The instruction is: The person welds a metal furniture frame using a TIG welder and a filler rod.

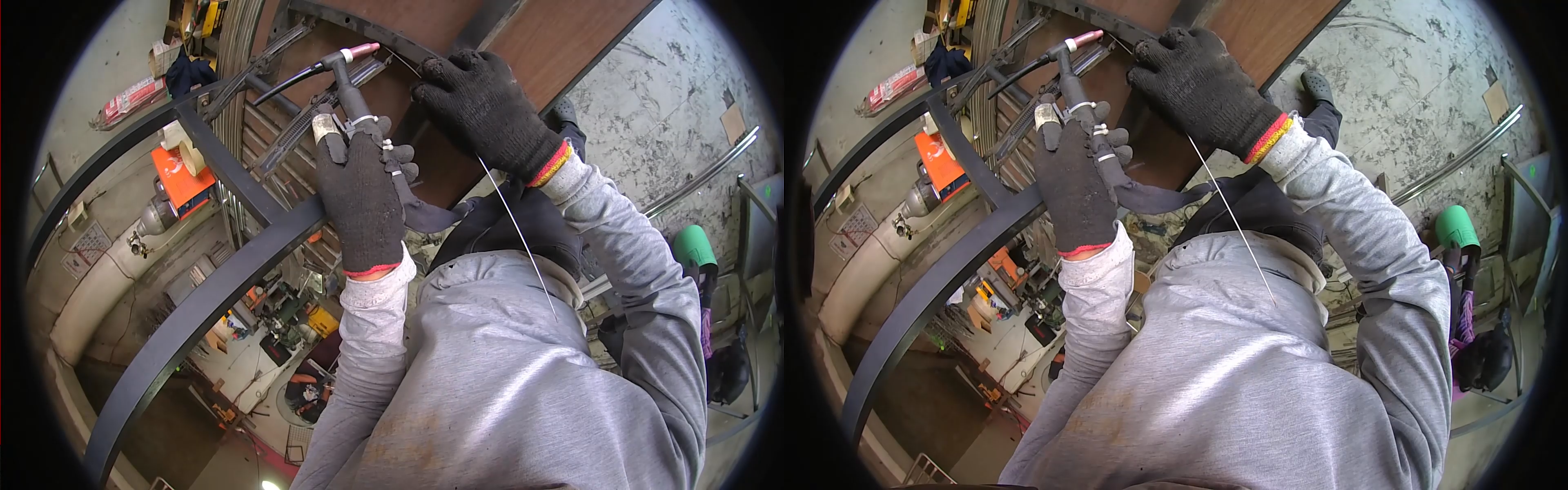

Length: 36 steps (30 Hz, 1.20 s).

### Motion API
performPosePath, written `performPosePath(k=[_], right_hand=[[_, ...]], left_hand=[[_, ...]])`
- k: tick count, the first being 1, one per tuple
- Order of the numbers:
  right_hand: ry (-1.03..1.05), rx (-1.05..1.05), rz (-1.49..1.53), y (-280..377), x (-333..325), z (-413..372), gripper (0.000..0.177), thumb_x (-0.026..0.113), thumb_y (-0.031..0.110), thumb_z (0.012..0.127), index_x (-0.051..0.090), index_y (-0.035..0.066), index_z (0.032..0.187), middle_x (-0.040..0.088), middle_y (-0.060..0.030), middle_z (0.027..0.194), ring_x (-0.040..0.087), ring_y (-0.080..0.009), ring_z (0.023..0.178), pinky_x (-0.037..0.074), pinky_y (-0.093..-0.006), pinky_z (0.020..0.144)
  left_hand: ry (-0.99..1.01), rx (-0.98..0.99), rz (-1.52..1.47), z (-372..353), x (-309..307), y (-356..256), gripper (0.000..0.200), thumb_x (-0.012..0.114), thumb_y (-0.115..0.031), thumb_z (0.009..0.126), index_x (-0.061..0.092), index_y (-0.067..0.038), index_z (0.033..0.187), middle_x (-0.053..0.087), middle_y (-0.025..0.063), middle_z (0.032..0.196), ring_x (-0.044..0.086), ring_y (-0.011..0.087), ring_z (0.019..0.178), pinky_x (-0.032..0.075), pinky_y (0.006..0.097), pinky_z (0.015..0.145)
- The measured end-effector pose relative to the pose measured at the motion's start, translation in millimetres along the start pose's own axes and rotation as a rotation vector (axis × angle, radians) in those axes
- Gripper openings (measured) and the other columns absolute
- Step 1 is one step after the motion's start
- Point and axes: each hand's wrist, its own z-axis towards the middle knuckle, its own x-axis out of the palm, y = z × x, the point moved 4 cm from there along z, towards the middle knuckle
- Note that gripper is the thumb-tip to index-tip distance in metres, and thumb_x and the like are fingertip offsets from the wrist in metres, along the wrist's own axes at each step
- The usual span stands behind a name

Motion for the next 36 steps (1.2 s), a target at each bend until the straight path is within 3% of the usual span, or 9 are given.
performPosePath(k=[11,13,14,17,24,26,36], right_hand=[[0.025,0.018,0.013,0.1,-2.1,-0.8,0.042,0.080,0.017,0.081,0.072,0.017,0.122,0.067,-0.0085,0.129,0.067,-0.0319,0.120,0.056,-0.0492,0.099],[-0.071,-0.008,0.041,-0.5,-5.6,-3.7,0.038,0.076,0.016,0.084,0.072,0.017,0.122,0.068,-0.0078,0.128,0.067,-0.0315,0.120,0.056,-0.0490,0.097],[-0.083,-0.014,0.026,0.2,-6.1,-2.9,0.035,0.073,0.016,0.086,0.072,0.016,0.120,0.068,-0.0071,0.126,0.068,-0.0310,0.117,0.056,-0.0480,0.095],[-0.051,-0.015,0.004,-0.6,-5.8,1.3,0.035,0.075,0.017,0.082,0.074,0.016,0.117,0.070,-0.0070,0.121,0.070,-0.0296,0.108,0.057,-0.0454,0.092],[-0.035,-0.015,0.000,-0.7,-6.6,1.3,0.035,0.075,0.015,0.083,0.074,0.015,0.118,0.070,-0.0071,0.122,0.070,-0.0311,0.111,0.058,-0.0454,0.096],[-0.003,-0.003,0.019,-0.2,-7.6,2.3,0.036,0.075,0.015,0.083,0.074,0.015,0.119,0.070,-0.0075,0.122,0.069,-0.0321,0.114,0.057,-0.0461,0.098],[-0.021,0.002,0.026,-1.0,-8.4,0.8,0.038,0.076,0.019,0.082,0.073,0.018,0.119,0.067,-0.0065,0.126,0.068,-0.0299,0.115,0.054,-0.0467,0.098]], left_hand=[[-0.014,0.026,-0.021,1.7,-0.9,2.4,0.037,0.054,-0.015,0.106,0.052,0.004,0.138,0.073,0.0178,0.113,0.074,0.0205,0.076,0.063,0.0324,0.058],[0.067,-0.023,0.039,3.4,-1.9,3.8,0.036,0.055,-0.016,0.106,0.053,0.004,0.136,0.073,0.0178,0.113,0.074,0.0203,0.077,0.063,0.0320,0.058],[0.040,-0.028,0.017,0.1,-2.0,3.4,0.028,0.060,-0.021,0.107,0.059,0.004,0.121,0.069,0.0138,0.096,0.070,0.0151,0.071,0.058,0.0289,0.055],[-0.025,0.011,-0.026,-4.1,4.7,-1.6,0.030,0.060,-0.021,0.107,0.058,0.005,0.123,0.067,0.0123,0.096,0.070,0.0156,0.070,0.059,0.0298,0.057],[-0.034,0.040,-0.043,-2.7,3.5,0.6,0.034,0.060,-0.021,0.107,0.056,0.006,0.127,0.067,0.0129,0.102,0.070,0.0157,0.073,0.060,0.0304,0.058],[0.005,-0.011,-0.016,-1.3,1.4,1.3,0.035,0.055,-0.013,0.106,0.051,0.005,0.136,0.073,0.0177,0.114,0.074,0.0199,0.077,0.063,0.0315,0.060],[-0.019,-0.018,-0.016,-0.8,3.2,-0.3,0.042,0.053,-0.013,0.106,0.047,0.004,0.144,0.073,0.0178,0.114,0.074,0.0200,0.077,0.063,0.0317,0.059]])
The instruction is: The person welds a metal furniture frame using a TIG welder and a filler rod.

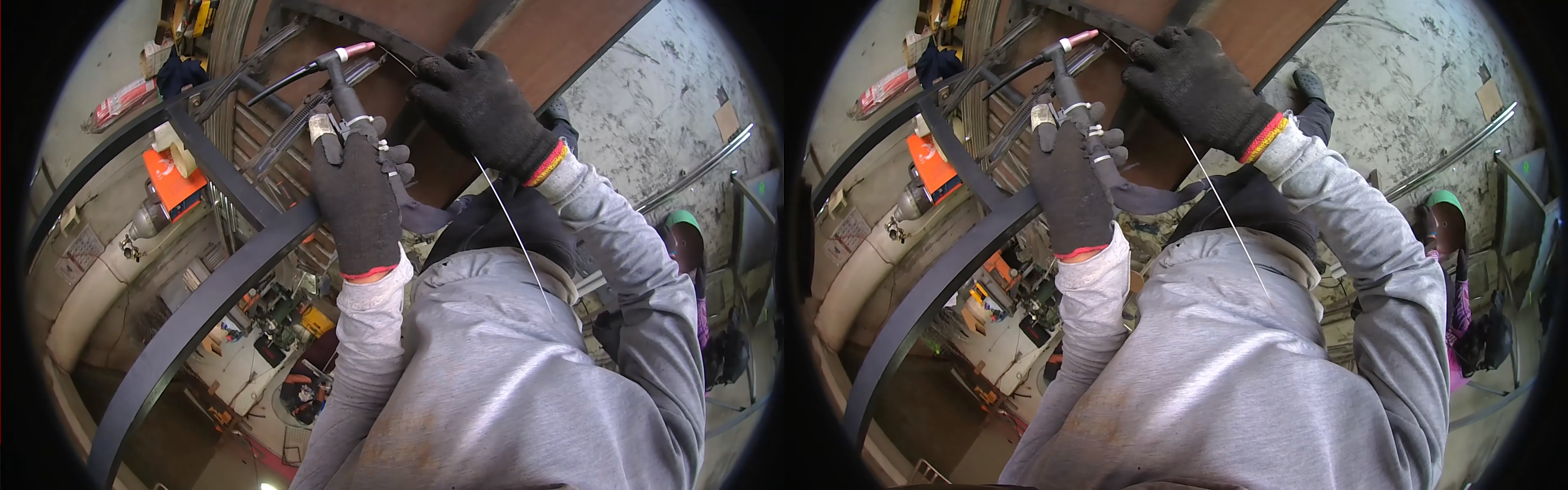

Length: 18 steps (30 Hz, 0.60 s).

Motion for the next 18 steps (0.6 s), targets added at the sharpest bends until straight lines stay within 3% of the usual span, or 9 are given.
performPosePath(k=[9,11,15,17,18], right_hand=[[-0.022,-0.013,-0.011,0.8,3.8,-4.3,0.036,0.073,0.016,0.084,0.073,0.017,0.120,0.068,-0.0066,0.124,0.068,-0.0303,0.115,0.055,-0.0483,0.097],[0.008,-0.001,-0.004,1.7,3.0,-1.1,0.037,0.073,0.016,0.084,0.072,0.017,0.120,0.068,-0.0069,0.124,0.068,-0.0305,0.115,0.055,-0.0484,0.097],[0.012,-0.004,-0.013,1.1,4.3,-0.2,0.038,0.074,0.016,0.083,0.073,0.017,0.121,0.067,-0.0074,0.124,0.068,-0.0305,0.114,0.055,-0.0477,0.096],[0.026,-0.004,-0.009,1.1,4.3,0.1,0.038,0.074,0.016,0.083,0.073,0.017,0.122,0.067,-0.0075,0.124,0.068,-0.0304,0.114,0.055,-0.0476,0.097],[0.014,-0.007,-0.016,0.9,4.9,-0.6,0.039,0.074,0.016,0.083,0.073,0.017,0.122,0.067,-0.0075,0.124,0.068,-0.0304,0.114,0.055,-0.0476,0.097]], left_hand=[[0.050,-0.062,0.093,2.7,-2.9,2.4,0.040,0.054,-0.014,0.106,0.049,0.006,0.140,0.074,0.0175,0.112,0.075,0.0207,0.077,0.063,0.0318,0.058],[-0.017,0.006,-0.014,-2.2,1.1,-0.5,0.027,0.055,-0.017,0.108,0.061,0.005,0.123,0.068,0.0123,0.088,0.069,0.0162,0.067,0.059,0.0299,0.056],[-0.019,0.041,-0.058,-0.6,0.4,1.6,0.030,0.057,-0.018,0.107,0.058,0.006,0.125,0.068,0.0151,0.101,0.071,0.0172,0.073,0.061,0.0308,0.059],[0.012,0.012,-0.039,1.1,-1.3,2.8,0.053,0.054,-0.013,0.105,0.039,0.003,0.154,0.073,0.0187,0.115,0.074,0.0211,0.076,0.063,0.0322,0.058],[0.011,0.012,-0.039,1.4,-2.1,3.0,0.053,0.054,-0.013,0.105,0.039,0.003,0.154,0.073,0.0187,0.115,0.074,0.0211,0.076,0.063,0.0322,0.058]])
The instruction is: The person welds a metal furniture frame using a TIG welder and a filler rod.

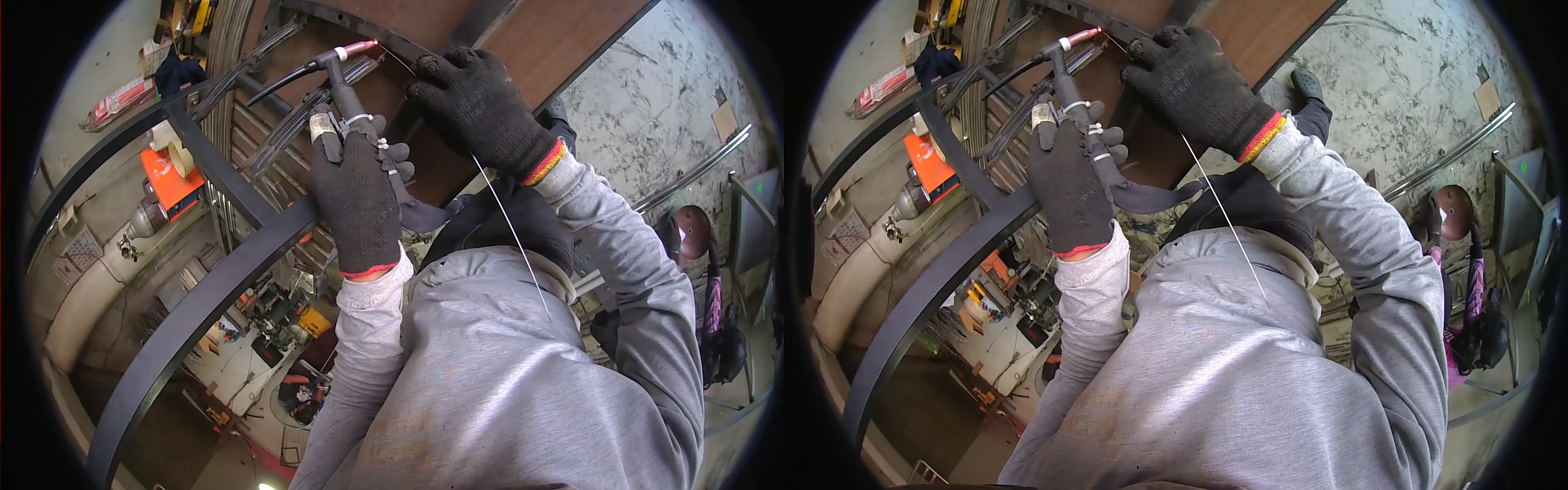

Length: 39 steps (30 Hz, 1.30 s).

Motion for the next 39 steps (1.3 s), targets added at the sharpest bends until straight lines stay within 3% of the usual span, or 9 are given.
performPosePath(k=[3,5,12,18,22,23,26,29,39], right_hand=[[-0.002,-0.001,-0.003,0.4,-0.6,0.0,0.039,0.074,0.016,0.083,0.073,0.017,0.122,0.067,-0.0076,0.124,0.068,-0.0303,0.114,0.055,-0.0476,0.097],[0.009,0.001,0.001,0.3,-0.4,0.0,0.039,0.074,0.017,0.083,0.073,0.017,0.122,0.067,-0.0077,0.124,0.068,-0.0302,0.114,0.055,-0.0476,0.097],[0.016,0.008,-0.015,0.3,0.2,0.4,0.038,0.075,0.017,0.084,0.073,0.017,0.122,0.067,-0.0081,0.126,0.068,-0.0306,0.116,0.055,-0.0480,0.101],[0.019,0.014,0.019,0.2,-1.2,0.5,0.038,0.074,0.016,0.084,0.073,0.017,0.122,0.067,-0.0085,0.127,0.067,-0.0319,0.118,0.054,-0.0490,0.102],[-0.041,0.003,0.068,-0.3,-3.1,-4.0,0.036,0.072,0.016,0.086,0.071,0.017,0.122,0.065,-0.0075,0.130,0.066,-0.0330,0.121,0.052,-0.0502,0.102],[-0.057,0.004,0.066,-0.5,-0.7,-5.7,0.036,0.072,0.017,0.086,0.070,0.017,0.122,0.064,-0.0068,0.131,0.065,-0.0336,0.122,0.052,-0.0504,0.102],[-0.086,0.004,0.062,0.2,-0.4,-5.1,0.038,0.073,0.017,0.084,0.071,0.017,0.121,0.065,-0.0070,0.129,0.066,-0.0334,0.119,0.053,-0.0500,0.100],[-0.037,-0.011,-0.002,-0.6,-1.1,1.0,0.039,0.075,0.018,0.080,0.072,0.017,0.119,0.067,-0.0068,0.126,0.067,-0.0307,0.110,0.054,-0.0482,0.096],[-0.005,-0.001,0.021,-0.6,-4.6,2.8,0.040,0.076,0.017,0.079,0.073,0.018,0.118,0.067,-0.0060,0.124,0.067,-0.0303,0.110,0.054,-0.0475,0.096]], left_hand=[[0.013,-0.010,0.007,-0.7,-0.1,0.1,0.052,0.054,-0.013,0.106,0.039,0.003,0.153,0.073,0.0189,0.115,0.074,0.0205,0.076,0.063,0.0319,0.058],[0.016,0.003,-0.038,-2.4,2.3,-1.4,0.032,0.059,-0.020,0.107,0.057,0.006,0.126,0.066,0.0128,0.101,0.071,0.0168,0.073,0.060,0.0299,0.058],[-0.019,0.003,-0.022,-2.6,2.7,-3.4,0.033,0.058,-0.020,0.107,0.056,0.007,0.126,0.066,0.0129,0.102,0.070,0.0167,0.072,0.060,0.0303,0.058],[0.009,-0.008,0.011,-1.9,1.7,-2.2,0.046,0.052,-0.012,0.105,0.042,0.005,0.147,0.072,0.0205,0.117,0.075,0.0217,0.079,0.064,0.0324,0.060],[-0.015,-0.032,0.111,-3.8,3.1,-6.9,0.032,0.055,-0.014,0.105,0.059,0.005,0.130,0.075,0.0170,0.105,0.073,0.0187,0.071,0.062,0.0311,0.057],[-0.068,-0.011,0.059,-3.1,6.9,-6.6,0.020,0.058,-0.017,0.107,0.062,-0.001,0.119,0.068,0.0084,0.073,0.066,0.0143,0.056,0.055,0.0273,0.050],[-0.036,-0.025,0.087,-3.5,4.0,-4.6,0.023,0.058,-0.018,0.108,0.062,0.000,0.121,0.069,0.0114,0.079,0.068,0.0148,0.060,0.056,0.0275,0.052],[0.001,0.035,-0.015,0.7,-0.3,1.7,0.033,0.057,-0.017,0.107,0.057,0.005,0.131,0.073,0.0170,0.114,0.075,0.0191,0.077,0.063,0.0311,0.059],[-0.005,-0.045,0.033,-3.2,2.9,-3.6,0.038,0.056,-0.016,0.106,0.053,0.005,0.137,0.073,0.0171,0.114,0.074,0.0197,0.079,0.063,0.0326,0.061]])
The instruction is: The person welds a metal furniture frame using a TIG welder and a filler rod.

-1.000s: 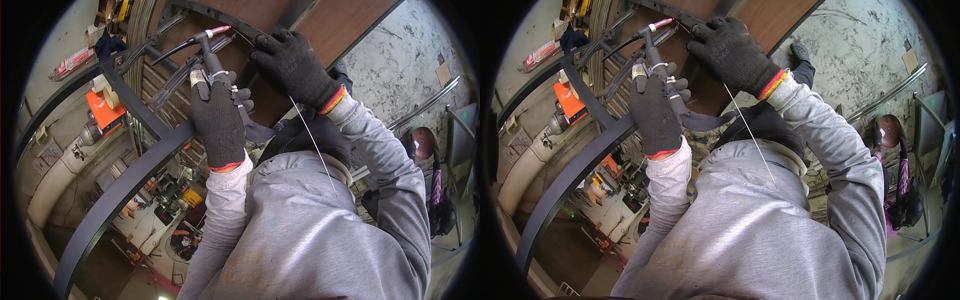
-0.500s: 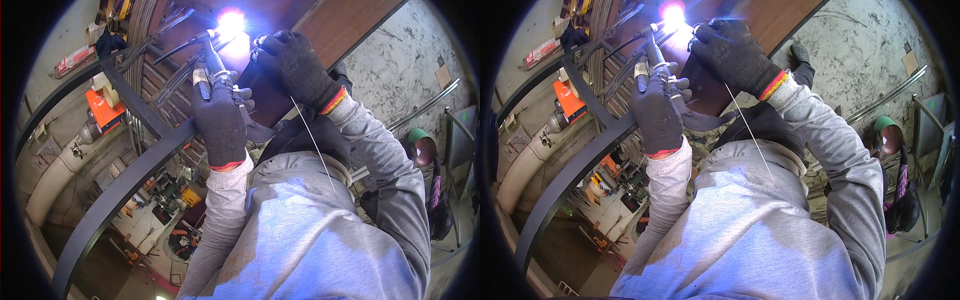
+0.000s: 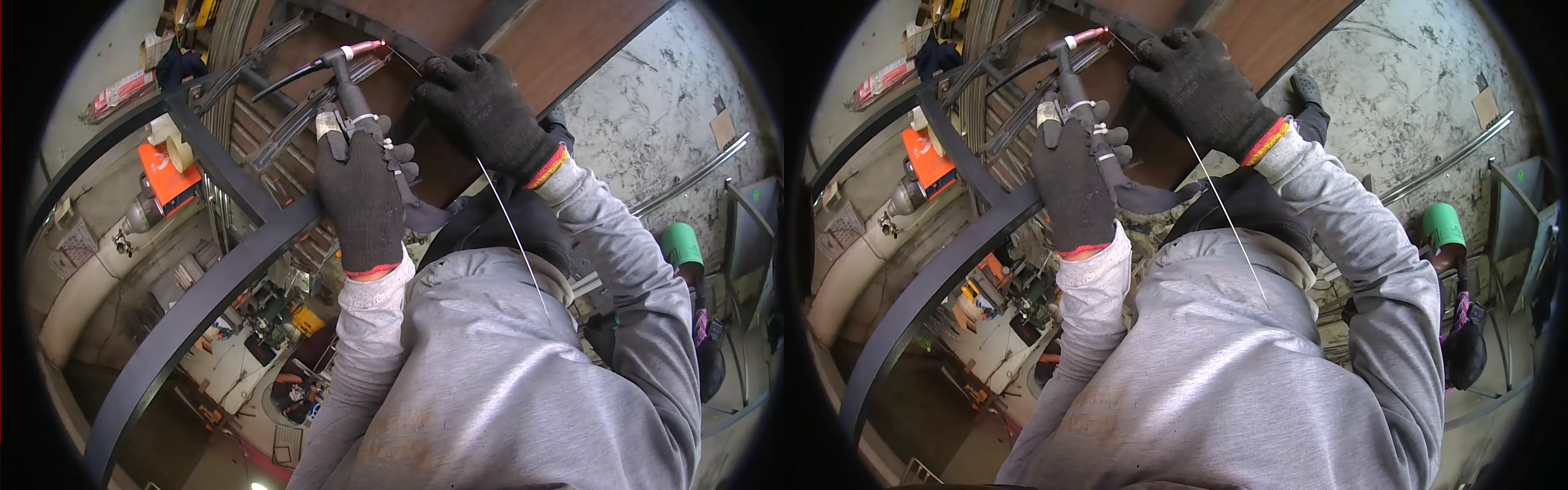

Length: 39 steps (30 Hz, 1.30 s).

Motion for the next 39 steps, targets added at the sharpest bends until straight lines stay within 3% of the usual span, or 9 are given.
performPosePath(k=[3,6,8,11,18,30,36,38,39], right_hand=[[-0.019,0.007,0.004,-0.6,-0.1,-0.8,0.041,0.076,0.018,0.078,0.073,0.018,0.118,0.067,-0.0054,0.123,0.067,-0.0305,0.110,0.054,-0.0477,0.097],[0.049,0.026,0.035,-0.7,-0.5,-0.5,0.036,0.073,0.016,0.084,0.072,0.015,0.120,0.068,-0.0068,0.131,0.066,-0.0331,0.113,0.053,-0.0473,0.096],[0.009,0.007,0.017,0.0,-0.2,-0.9,0.037,0.073,0.016,0.083,0.071,0.015,0.120,0.068,-0.0072,0.131,0.066,-0.0335,0.114,0.053,-0.0474,0.098],[0.040,0.015,0.011,1.0,-1.7,-0.1,0.042,0.076,0.017,0.078,0.073,0.018,0.120,0.067,-0.0064,0.124,0.067,-0.0315,0.114,0.053,-0.0482,0.101],[0.044,0.022,-0.001,0.9,1.5,-1.5,0.042,0.076,0.017,0.080,0.073,0.018,0.121,0.067,-0.0077,0.125,0.067,-0.0314,0.115,0.053,-0.0496,0.102],[0.043,0.030,0.024,0.6,1.7,-0.4,0.037,0.073,0.019,0.084,0.073,0.018,0.122,0.067,-0.0070,0.124,0.066,-0.0312,0.116,0.053,-0.0488,0.101],[0.032,0.009,-0.040,0.7,3.7,-2.9,0.034,0.071,0.020,0.086,0.072,0.018,0.120,0.066,-0.0059,0.126,0.065,-0.0301,0.117,0.053,-0.0493,0.099],[-0.029,0.013,-0.025,1.9,3.1,-4.5,0.034,0.070,0.022,0.088,0.072,0.019,0.121,0.065,-0.0050,0.128,0.062,-0.0299,0.121,0.053,-0.0494,0.098],[-0.062,0.023,0.002,0.9,5.7,-8.0,0.033,0.069,0.022,0.089,0.071,0.019,0.122,0.064,-0.0043,0.130,0.060,-0.0299,0.124,0.053,-0.0498,0.098]], left_hand=[[-0.017,0.051,-0.019,-0.1,1.4,-0.2,0.042,0.054,-0.015,0.106,0.049,0.004,0.142,0.073,0.0173,0.113,0.073,0.0198,0.078,0.063,0.0323,0.060],[-0.018,0.028,-0.015,-0.4,0.5,-0.2,0.034,0.056,-0.018,0.107,0.055,0.004,0.132,0.069,0.0129,0.108,0.070,0.0171,0.074,0.059,0.0312,0.058],[-0.015,0.004,-0.011,2.1,-1.3,1.1,0.050,0.052,-0.013,0.106,0.042,0.002,0.152,0.073,0.0186,0.114,0.073,0.0202,0.077,0.063,0.0322,0.059],[-0.008,0.026,-0.033,1.7,-1.4,1.2,0.054,0.051,-0.012,0.105,0.038,0.002,0.156,0.073,0.0189,0.115,0.073,0.0202,0.077,0.063,0.0316,0.059],[0.010,-0.021,0.007,1.7,-2.7,0.3,0.055,0.051,-0.012,0.106,0.038,0.002,0.157,0.073,0.0190,0.115,0.074,0.0197,0.077,0.063,0.0310,0.060],[0.008,0.038,-0.007,3.4,-2.9,2.7,0.048,0.052,-0.013,0.106,0.043,0.004,0.150,0.073,0.0186,0.114,0.073,0.0196,0.076,0.063,0.0316,0.059],[0.006,0.056,-0.023,3.2,-1.2,2.4,0.038,0.054,-0.015,0.106,0.051,0.003,0.139,0.074,0.0169,0.112,0.072,0.0196,0.073,0.063,0.0318,0.058],[-0.043,0.032,0.081,0.8,2.5,-3.5,0.029,0.056,-0.016,0.106,0.059,0.002,0.129,0.075,0.0158,0.100,0.071,0.0191,0.067,0.060,0.0304,0.054],[-0.042,-0.041,0.070,1.2,1.8,-3.4,0.016,0.057,-0.017,0.107,0.060,-0.005,0.117,0.069,0.0105,0.078,0.065,0.0152,0.057,0.050,0.0271,0.047]])
